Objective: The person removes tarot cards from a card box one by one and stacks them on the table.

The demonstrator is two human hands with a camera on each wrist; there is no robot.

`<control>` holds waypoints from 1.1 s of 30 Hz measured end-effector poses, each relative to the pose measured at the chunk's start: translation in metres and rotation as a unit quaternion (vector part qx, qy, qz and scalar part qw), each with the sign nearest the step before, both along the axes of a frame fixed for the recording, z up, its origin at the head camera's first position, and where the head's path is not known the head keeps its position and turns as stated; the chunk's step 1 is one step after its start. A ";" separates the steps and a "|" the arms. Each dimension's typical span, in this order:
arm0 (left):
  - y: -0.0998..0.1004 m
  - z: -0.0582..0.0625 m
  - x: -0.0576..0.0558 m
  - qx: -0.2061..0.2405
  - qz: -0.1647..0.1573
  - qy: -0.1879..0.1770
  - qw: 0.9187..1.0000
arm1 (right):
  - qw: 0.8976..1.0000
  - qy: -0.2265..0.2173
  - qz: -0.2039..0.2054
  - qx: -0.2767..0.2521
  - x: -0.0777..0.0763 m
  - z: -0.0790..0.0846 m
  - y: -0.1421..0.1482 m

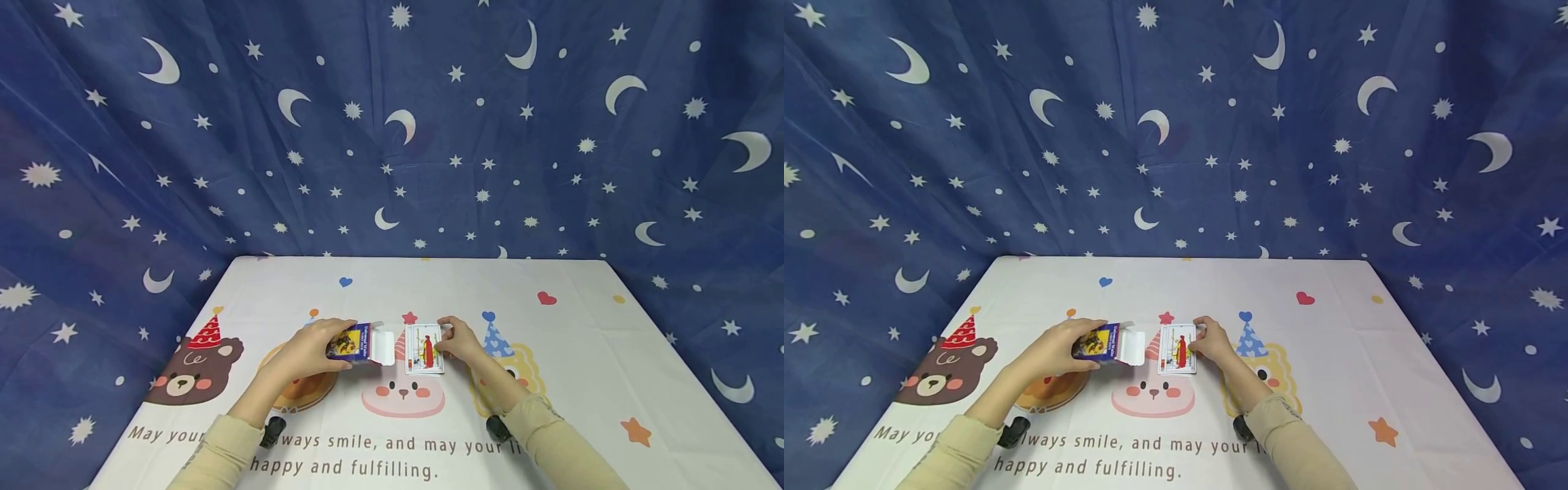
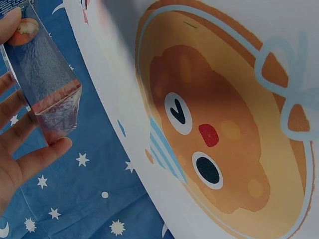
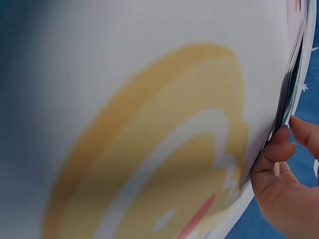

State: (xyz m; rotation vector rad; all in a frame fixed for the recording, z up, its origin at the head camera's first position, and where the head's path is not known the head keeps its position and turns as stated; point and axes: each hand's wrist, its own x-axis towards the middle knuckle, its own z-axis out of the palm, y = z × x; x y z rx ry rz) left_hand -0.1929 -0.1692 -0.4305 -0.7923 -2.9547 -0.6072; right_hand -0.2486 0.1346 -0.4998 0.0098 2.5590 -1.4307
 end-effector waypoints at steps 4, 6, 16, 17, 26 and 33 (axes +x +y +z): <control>0.001 -0.001 -0.001 0.000 0.000 -0.001 1.000 | 1.000 0.003 0.002 0.008 -0.001 0.001 -0.002; 0.001 -0.001 -0.001 0.000 -0.002 0.001 1.000 | 1.000 0.006 0.003 0.013 -0.001 0.002 -0.003; 0.001 0.000 -0.003 0.005 -0.009 0.005 1.000 | 1.000 0.007 -0.001 0.028 -0.003 0.004 -0.006; 0.001 0.000 -0.003 0.005 -0.009 0.005 1.000 | 1.000 0.006 -0.003 0.027 -0.003 0.004 -0.006; 0.001 0.000 -0.003 0.000 -0.006 0.001 1.000 | 1.000 0.006 -0.012 0.025 -0.001 0.004 -0.008; -0.002 -0.001 -0.001 0.005 0.000 -0.004 1.000 | 0.999 0.023 0.004 0.047 -0.001 0.007 -0.009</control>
